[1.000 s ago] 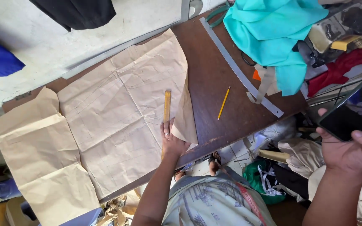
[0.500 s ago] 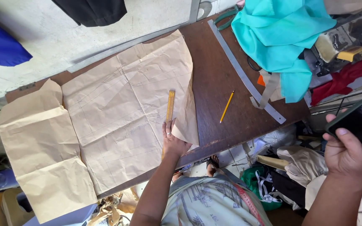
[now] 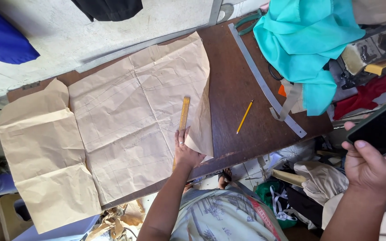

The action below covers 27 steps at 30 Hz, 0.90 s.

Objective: The person uses a wooden ruler and a pencil to draw straight lines on a large sheet of pattern paper laid out on a table. They also briefly handle a smartphone while working on the pattern.

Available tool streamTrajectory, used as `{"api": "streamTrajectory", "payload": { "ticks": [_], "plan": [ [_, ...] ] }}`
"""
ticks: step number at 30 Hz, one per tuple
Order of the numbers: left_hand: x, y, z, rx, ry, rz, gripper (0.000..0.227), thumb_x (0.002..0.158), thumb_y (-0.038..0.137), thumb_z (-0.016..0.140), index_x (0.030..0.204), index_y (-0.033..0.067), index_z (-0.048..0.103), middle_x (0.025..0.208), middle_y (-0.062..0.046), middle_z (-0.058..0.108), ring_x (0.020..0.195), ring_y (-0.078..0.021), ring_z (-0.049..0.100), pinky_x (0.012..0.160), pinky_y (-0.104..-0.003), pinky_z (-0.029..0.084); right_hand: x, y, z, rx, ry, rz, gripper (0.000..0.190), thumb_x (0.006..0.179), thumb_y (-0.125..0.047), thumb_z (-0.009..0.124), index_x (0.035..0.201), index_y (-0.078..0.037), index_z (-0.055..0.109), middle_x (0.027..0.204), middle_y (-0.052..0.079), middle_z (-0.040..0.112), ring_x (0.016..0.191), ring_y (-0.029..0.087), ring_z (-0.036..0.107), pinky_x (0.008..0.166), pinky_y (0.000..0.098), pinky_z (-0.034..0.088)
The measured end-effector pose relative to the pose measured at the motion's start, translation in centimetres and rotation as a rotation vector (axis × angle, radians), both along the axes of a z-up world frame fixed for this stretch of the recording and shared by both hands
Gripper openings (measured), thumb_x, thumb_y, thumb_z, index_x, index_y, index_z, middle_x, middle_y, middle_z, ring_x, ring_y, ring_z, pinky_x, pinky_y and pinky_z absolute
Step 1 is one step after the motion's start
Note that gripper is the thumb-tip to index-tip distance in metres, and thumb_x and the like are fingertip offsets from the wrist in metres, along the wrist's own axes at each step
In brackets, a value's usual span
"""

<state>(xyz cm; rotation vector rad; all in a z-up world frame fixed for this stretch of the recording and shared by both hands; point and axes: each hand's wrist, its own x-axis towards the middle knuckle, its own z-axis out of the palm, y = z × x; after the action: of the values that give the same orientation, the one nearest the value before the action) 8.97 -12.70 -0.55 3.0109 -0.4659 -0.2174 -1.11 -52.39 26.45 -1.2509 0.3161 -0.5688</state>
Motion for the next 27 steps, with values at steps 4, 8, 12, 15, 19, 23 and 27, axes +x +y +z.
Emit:
{"api": "streamTrajectory", "payload": {
  "ticks": [4,8,12,15,19,23,27],
  "plan": [
    [-0.1,0.2,-0.1,-0.092,-0.101,-0.022,0.108,0.075,0.074,0.053,0.157,0.0085,0.028,0.152,-0.014,0.034,0.147,-0.0392,0.023,0.128,-0.056,0.000,0.6,0.4,0.7,0.040,0.011,-0.031,0.079,0.085,-0.006,0.059,0.162,-0.009,0.043,0.128,0.010,0.070,0.108,0.028,0.081,0.069,0.0183,0.075],
    [0.0,0.2,0.1,-0.061,-0.020,-0.038,0.106,0.077,0.074,0.050,0.159,0.0108,0.024,0.155,-0.016,0.031,0.149,-0.0398,0.018,0.127,-0.057,-0.005,0.5,0.5,1.3,0.168,-0.011,-0.006,0.084,0.079,-0.031,0.058,0.160,-0.010,0.051,0.128,0.012,0.074,0.112,0.034,0.079,0.073,0.0252,0.075],
    [0.1,0.1,1.6,0.067,0.103,-0.055,0.105,0.079,0.076,0.047,0.160,0.0159,0.021,0.161,-0.016,0.025,0.152,-0.0392,0.009,0.126,-0.057,-0.012,0.4,-0.1,0.6,0.101,-0.048,0.027,0.085,0.080,-0.028,0.059,0.161,-0.006,0.046,0.130,0.011,0.072,0.111,0.031,0.080,0.072,0.0235,0.077],
    [0.1,0.1,1.4,0.046,0.085,-0.049,0.107,0.078,0.077,0.048,0.160,0.0139,0.021,0.160,-0.017,0.026,0.152,-0.0390,0.009,0.126,-0.056,-0.012,0.2,-0.7,-0.3,0.107,-0.086,0.033,0.089,0.084,-0.011,0.058,0.169,-0.007,0.032,0.137,0.014,0.069,0.114,0.034,0.080,0.073,0.0249,0.080],
    [0.2,0.0,1.5,0.011,0.078,-0.042,0.108,0.078,0.075,0.049,0.160,0.0123,0.020,0.159,-0.016,0.027,0.152,-0.0393,0.012,0.126,-0.057,-0.009,0.3,-1.2,-1.2,0.149,-0.094,0.002,0.085,0.089,-0.020,0.068,0.168,-0.010,0.037,0.133,0.010,0.073,0.104,0.032,0.081,0.070,0.0247,0.077],
    [0.0,0.1,0.4,-0.025,-0.016,-0.035,0.113,0.074,0.074,0.057,0.159,0.0091,0.021,0.156,-0.016,0.029,0.150,-0.0404,0.015,0.128,-0.056,-0.005,1.7,-0.9,-2.6,0.471,-0.224,0.031,0.064,0.107,-0.025,0.047,0.171,-0.027,0.046,0.146,0.016,0.066,0.106,0.047,0.074,0.071,0.0403,0.073],
    [0.0,0.0,1.0,0.005,0.028,-0.036,0.111,0.076,0.073,0.055,0.160,0.0091,0.019,0.157,-0.017,0.028,0.151,-0.0400,0.014,0.127,-0.057,-0.006,2.9,-3.2,-10.8,0.316,0.132,-0.057,0.053,0.099,-0.045,0.060,0.152,-0.043,0.052,0.131,0.006,0.065,0.083,0.033,0.071,0.043,0.0183,0.050]
  ]
}}
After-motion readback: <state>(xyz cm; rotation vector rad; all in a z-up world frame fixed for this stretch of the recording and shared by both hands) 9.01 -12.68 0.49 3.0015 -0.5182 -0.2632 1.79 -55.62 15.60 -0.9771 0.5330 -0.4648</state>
